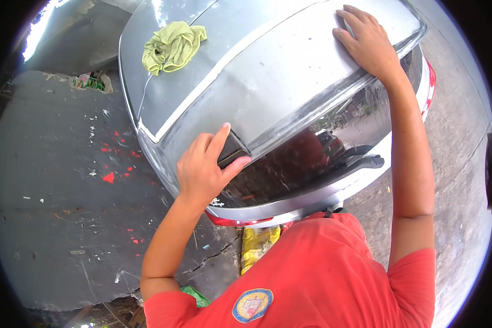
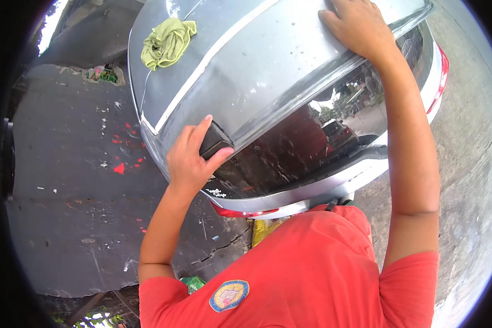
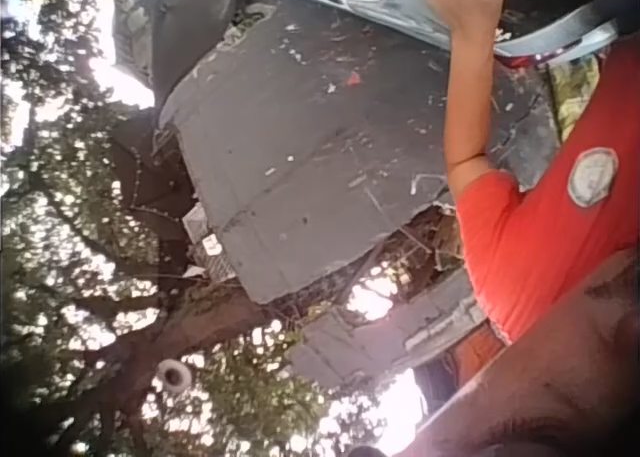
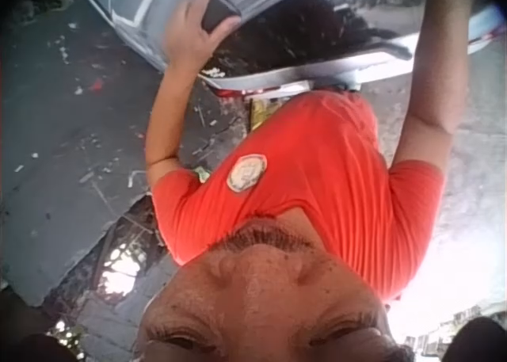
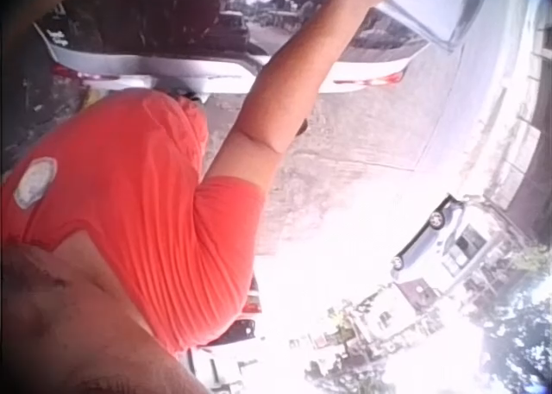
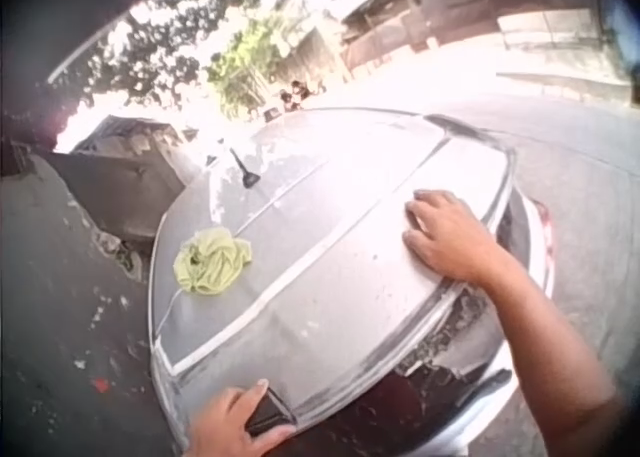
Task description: Sanding the rear hatch of a silver car using a sanding block and water.
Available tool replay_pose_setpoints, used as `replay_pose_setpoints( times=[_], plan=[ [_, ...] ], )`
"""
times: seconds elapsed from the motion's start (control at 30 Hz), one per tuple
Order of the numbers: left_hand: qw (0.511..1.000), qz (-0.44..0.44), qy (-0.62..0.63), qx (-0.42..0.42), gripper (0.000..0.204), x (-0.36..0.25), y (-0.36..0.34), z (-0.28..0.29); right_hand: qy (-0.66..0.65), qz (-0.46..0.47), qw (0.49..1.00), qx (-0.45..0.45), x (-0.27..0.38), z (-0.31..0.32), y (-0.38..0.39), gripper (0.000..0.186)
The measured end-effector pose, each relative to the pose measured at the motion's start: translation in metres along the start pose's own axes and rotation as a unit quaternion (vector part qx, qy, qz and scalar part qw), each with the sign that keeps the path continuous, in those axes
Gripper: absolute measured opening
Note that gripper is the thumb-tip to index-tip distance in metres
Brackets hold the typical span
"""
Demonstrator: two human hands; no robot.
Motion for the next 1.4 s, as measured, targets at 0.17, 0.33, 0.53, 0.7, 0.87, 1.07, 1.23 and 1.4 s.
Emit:
replay_pose_setpoints(
  times=[0.17, 0.33, 0.53, 0.7, 0.87, 1.07, 1.23, 1.4],
  plan=[
    [0.998, -0.051, -0.019, -0.03, 0.074, -0.032, -0.023, -0.005, -0.086, -0.099, 0.988, 0.087, 0.017, 0.015, -0.006, 0.048],
    [0.999, -0.014, -0.018, 0.026, 0.072, 0.0, 0.003, -0.003, -0.038, -0.057, 0.997, 0.041, 0.0, 0.004, -0.004, 0.049],
    [0.996, -0.084, -0.003, -0.026, 0.067, -0.034, -0.034, -0.009, -0.075, -0.111, 0.987, 0.093, 0.017, 0.019, -0.006, 0.048],
    [0.997, -0.07, -0.017, 0.034, 0.069, -0.024, -0.026, -0.007, -0.068, -0.097, 0.989, 0.083, 0.006, 0.013, -0.003, 0.05],
    [0.993, -0.116, -0.026, -0.006, 0.069, -0.044, -0.049, -0.018, -0.05, -0.131, 0.984, 0.109, 0.013, 0.014, -0.005, 0.05],
    [0.991, -0.126, -0.039, 0.01, 0.069, -0.044, -0.046, -0.016, -0.077, -0.093, 0.991, 0.064, 0.006, 0.016, -0.004, 0.051],
    [0.992, -0.123, -0.002, -0.018, 0.064, -0.051, -0.058, -0.03, -0.089, -0.093, 0.99, 0.054, 0.008, 0.015, -0.003, 0.051],
    [0.992, -0.124, -0.009, -0.005, 0.063, -0.055, -0.059, -0.029, -0.078, -0.081, 0.993, 0.044, 0.004, 0.013, -0.003, 0.052]
  ],
)
Point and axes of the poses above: each hand's wrist, its own y-axis away from the middle knuckle, its own z-axis out of the back of the hand, x = y × z, the point moved 9 cm from there along -y, towards the middle knuckle, and after that the axes turned 14 degrees about -x, right-handed, at the moved point
